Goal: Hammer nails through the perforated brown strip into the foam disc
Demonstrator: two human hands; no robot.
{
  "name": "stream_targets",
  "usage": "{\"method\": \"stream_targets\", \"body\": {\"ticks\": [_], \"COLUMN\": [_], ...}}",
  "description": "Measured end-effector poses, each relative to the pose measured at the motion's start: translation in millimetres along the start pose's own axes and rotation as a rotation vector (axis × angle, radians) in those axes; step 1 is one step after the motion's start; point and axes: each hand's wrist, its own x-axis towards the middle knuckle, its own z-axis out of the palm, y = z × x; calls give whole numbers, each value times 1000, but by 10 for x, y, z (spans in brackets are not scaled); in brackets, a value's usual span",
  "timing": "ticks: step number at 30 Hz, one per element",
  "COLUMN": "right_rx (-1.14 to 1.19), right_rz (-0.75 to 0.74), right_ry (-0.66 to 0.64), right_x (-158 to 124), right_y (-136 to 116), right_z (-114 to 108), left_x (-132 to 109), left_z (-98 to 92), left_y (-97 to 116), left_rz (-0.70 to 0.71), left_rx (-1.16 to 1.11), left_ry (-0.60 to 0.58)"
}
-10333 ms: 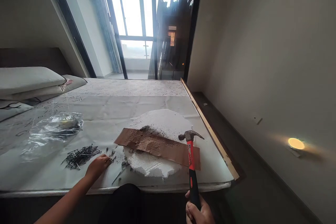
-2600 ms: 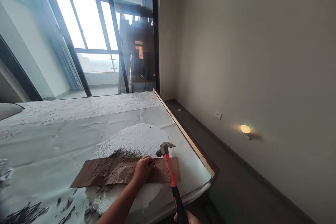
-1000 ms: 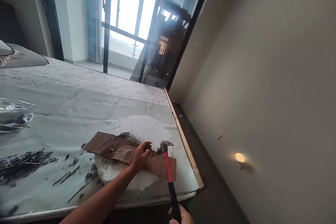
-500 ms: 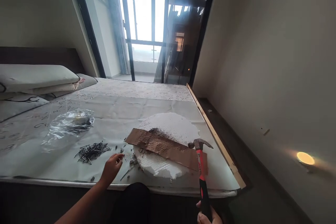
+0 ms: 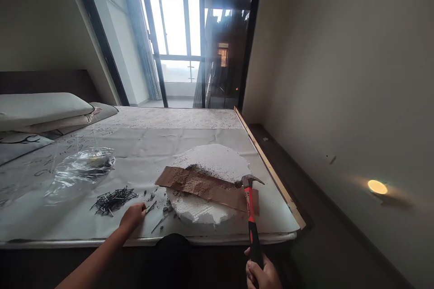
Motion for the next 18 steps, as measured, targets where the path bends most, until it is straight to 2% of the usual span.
{"method": "stream_targets", "body": {"ticks": [3,6,8,11,13,15,18], "right_rx": [21,31,31,38,44,53,70], "right_rz": [-5,-16,-12,-11,-23,-38,-65], "right_ry": [0,22,7,0,0,5,29], "right_x": [1,-5,-2,10,17,22,30], "right_y": [-22,-56,-80,-109,-123,-134,-142], "right_z": [-10,12,30,47,50,47,31], "left_x": [45,36,-15,-113,-147,-137,-59], "left_z": [-158,-347,-438,-447,-354,-205,37], "left_y": [82,443,868,1662,2179,2609,3035], "left_rz": [45,116,198,367,450,512,511], "left_rx": [-114,-328,-454,-589,-627,-680,-756], "left_ry": [133,266,292,197,116,61,38]}}
